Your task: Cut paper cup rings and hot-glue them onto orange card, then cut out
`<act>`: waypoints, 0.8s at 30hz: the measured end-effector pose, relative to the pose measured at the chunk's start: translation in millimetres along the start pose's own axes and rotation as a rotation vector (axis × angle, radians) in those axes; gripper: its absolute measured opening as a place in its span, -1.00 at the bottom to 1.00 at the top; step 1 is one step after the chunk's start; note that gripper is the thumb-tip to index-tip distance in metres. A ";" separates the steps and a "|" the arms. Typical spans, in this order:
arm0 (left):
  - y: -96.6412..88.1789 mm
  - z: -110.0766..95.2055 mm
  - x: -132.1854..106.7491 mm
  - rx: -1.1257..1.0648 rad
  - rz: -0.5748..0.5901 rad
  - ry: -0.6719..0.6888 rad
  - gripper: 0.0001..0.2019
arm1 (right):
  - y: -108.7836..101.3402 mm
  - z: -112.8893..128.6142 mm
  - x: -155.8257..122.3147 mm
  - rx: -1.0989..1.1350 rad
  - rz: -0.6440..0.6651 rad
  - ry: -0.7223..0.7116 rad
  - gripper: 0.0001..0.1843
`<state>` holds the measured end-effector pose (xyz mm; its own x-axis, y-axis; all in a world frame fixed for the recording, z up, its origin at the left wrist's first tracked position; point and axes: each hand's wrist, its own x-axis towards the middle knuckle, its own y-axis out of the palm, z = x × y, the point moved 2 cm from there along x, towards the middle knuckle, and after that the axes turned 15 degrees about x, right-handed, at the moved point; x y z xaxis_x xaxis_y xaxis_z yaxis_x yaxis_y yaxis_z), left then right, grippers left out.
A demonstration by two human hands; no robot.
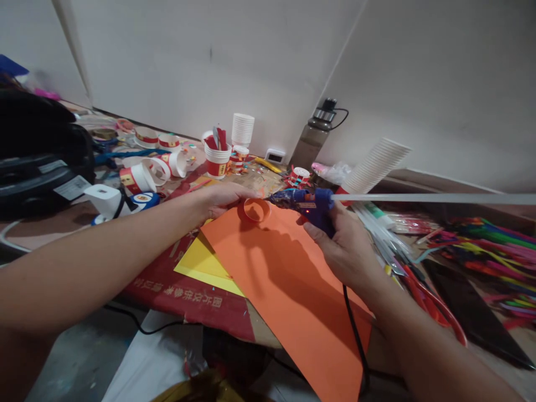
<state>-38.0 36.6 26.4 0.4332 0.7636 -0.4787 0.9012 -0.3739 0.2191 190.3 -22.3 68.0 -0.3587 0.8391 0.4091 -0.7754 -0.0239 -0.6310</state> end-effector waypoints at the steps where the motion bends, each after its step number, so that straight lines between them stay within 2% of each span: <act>1: 0.0 -0.6 -1.2 0.014 -0.001 0.017 -0.89 | -0.9 -1.8 -0.5 0.011 -0.004 0.004 -0.63; 11: -1.6 -11.1 -17.9 0.205 -0.118 0.253 -0.86 | -3.6 -11.8 -7.6 0.118 -0.121 0.000 -0.67; 16: -4.6 -26.6 -31.7 0.316 -0.187 0.433 -0.81 | -2.7 -10.1 -9.8 0.238 -0.199 -0.037 -0.67; 19: -11.1 -37.8 -43.3 0.268 -0.205 0.477 -0.80 | -5.5 -5.0 -9.6 0.336 -0.293 -0.050 -0.71; 22: -15.9 -45.7 -47.9 0.123 -0.203 0.515 -0.78 | -10.6 -0.8 -8.1 0.455 -0.387 -0.053 -0.78; 24: -16.9 -46.7 -44.0 0.021 -0.262 0.561 -0.79 | -14.3 0.1 -6.3 0.513 -0.421 -0.065 -0.79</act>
<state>-71.8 34.0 83.5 0.1429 0.9897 0.0067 0.9805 -0.1425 0.1351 203.6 -27.3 74.5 0.0108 0.7989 0.6013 -0.9993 0.0299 -0.0218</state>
